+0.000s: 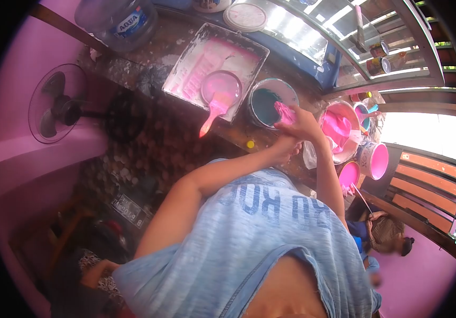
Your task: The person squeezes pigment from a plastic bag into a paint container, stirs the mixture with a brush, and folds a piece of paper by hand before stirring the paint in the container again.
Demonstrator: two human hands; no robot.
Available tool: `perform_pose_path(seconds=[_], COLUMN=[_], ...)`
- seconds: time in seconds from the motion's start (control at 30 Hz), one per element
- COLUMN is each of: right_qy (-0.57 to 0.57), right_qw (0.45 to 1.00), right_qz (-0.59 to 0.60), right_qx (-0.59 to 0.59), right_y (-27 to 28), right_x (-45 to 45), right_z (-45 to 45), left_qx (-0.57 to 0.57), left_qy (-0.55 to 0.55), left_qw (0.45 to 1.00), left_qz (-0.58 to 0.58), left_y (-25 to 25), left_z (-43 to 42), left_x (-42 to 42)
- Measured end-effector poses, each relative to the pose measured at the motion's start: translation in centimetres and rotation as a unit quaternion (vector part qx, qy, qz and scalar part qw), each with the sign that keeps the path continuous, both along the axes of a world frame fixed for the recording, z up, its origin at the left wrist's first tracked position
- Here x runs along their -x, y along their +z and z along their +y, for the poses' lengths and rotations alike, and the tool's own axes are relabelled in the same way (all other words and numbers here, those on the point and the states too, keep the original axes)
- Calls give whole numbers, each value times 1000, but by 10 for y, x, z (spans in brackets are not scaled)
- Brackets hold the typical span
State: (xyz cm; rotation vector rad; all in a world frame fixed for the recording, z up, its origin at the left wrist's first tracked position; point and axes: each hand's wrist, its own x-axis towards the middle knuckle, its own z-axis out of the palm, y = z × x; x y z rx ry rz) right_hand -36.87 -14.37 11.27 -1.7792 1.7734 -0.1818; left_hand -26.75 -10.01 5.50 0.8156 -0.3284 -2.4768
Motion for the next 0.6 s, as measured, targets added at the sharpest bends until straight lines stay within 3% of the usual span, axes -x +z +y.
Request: perform_pose_path(seconds=[0.27,0.47,0.6], right_qy=[8,5,-40], right_qw=[998,997,993], right_qz=[-19,-31,-101], right_qx=[-64,-66,-39], right_y=[6,-19,-33], right_x=[1,4,6], right_z=[-6,-6,-2], left_qx=[24,75,112], left_qy=[12,-17,-21], left_qw=[999,993,981], left_qz=[-26,-94,-154], left_y=[-20,-40,-22], left_z=[0,2,-6], left_x=[9,11,4])
